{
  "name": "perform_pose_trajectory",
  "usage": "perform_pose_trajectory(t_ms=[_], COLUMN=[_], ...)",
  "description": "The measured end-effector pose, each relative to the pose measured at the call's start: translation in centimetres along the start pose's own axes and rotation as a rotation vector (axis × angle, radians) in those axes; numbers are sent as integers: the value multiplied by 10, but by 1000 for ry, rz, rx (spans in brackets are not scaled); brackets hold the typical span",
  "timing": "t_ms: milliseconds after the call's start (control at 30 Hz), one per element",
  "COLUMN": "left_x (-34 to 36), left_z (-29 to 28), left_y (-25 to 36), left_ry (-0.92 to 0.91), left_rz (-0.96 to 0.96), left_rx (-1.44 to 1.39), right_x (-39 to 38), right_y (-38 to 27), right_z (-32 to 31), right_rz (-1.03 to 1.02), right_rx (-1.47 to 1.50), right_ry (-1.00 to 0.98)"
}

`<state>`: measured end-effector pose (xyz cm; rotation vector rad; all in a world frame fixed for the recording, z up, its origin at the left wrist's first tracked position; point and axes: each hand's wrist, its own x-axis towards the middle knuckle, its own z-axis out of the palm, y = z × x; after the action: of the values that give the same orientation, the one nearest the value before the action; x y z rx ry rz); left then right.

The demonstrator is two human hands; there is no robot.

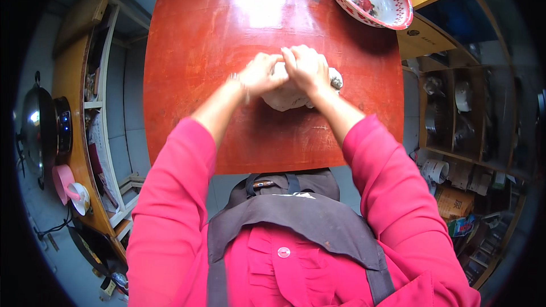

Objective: The person kneads a large piece of dough on a red table, repeatedly folding and pressing it by hand. The person then uses a cleaver to cut the dough into two pieces and continues kneading one of the pieces.

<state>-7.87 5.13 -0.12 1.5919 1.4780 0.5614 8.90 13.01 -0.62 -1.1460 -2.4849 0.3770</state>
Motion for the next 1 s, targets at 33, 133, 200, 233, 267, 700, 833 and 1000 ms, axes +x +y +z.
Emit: perform_pose_trajectory(t_ms=[33,133,200,233,267,700,833,1000], left_x=[-14,-42,-38,-31,-20,117,130,71], left_z=[17,56,61,57,50,-49,-54,-67], left_y=[-3,-21,-35,-40,-43,-81,-57,-25], left_ry=[90,472,546,570,571,342,312,-19], left_rz=[-5,312,324,282,240,-121,-319,-234], left_rx=[126,333,391,388,394,113,33,-22], right_x=[-21,-57,-50,-35,-13,159,166,153], right_y=[-2,-21,-18,-11,1,78,83,46], right_z=[-1,16,24,30,37,96,103,29], right_rz=[-191,-153,-188,-218,-247,-79,62,-275], right_rx=[-26,21,21,60,101,180,189,-101], right_ry=[157,300,320,302,286,186,117,-681])
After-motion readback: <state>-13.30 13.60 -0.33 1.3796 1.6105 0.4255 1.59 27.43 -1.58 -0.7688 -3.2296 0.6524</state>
